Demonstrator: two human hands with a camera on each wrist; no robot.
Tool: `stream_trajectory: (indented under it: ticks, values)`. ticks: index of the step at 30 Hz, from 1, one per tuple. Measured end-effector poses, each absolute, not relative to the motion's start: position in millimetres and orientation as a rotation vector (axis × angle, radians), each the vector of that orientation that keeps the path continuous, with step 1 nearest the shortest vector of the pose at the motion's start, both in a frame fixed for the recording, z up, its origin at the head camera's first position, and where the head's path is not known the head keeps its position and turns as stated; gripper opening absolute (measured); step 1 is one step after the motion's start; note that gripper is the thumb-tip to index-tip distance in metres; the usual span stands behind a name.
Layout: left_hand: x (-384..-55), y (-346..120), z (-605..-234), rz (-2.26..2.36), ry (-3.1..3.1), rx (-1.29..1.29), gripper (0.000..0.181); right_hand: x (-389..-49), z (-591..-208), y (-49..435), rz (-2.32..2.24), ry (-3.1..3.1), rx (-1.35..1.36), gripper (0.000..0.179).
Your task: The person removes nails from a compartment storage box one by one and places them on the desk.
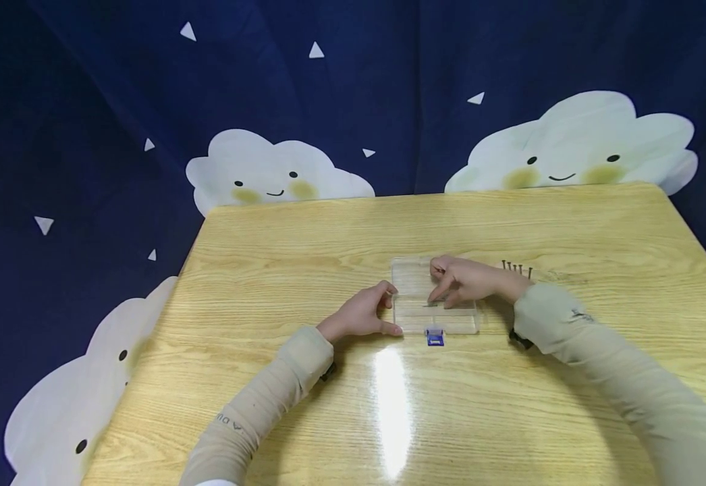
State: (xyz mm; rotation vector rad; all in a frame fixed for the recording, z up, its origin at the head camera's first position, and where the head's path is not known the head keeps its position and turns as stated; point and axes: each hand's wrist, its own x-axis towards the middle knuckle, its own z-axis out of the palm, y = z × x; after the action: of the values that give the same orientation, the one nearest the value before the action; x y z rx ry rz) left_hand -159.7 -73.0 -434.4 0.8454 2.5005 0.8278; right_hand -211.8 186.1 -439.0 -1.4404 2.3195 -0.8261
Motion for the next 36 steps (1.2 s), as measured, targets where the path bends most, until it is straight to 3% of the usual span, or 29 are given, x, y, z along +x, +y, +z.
stream_trajectory:
  ticks: [11,21,36]
  values:
    - [-160,-73,-435,0.824,2.505,0.829,0.067,-207,-449,178,-0.710,2.399,-1.662,0.020]
    - [-160,-73,-436,0.830,2.508,0.843,0.066,-205,-438,179,-0.796,2.443,-1.501,0.013]
    - [-161,-72,-438,0.832,2.520,0.854,0.066,-202,-449,179,-0.775,2.522,-1.696,0.004]
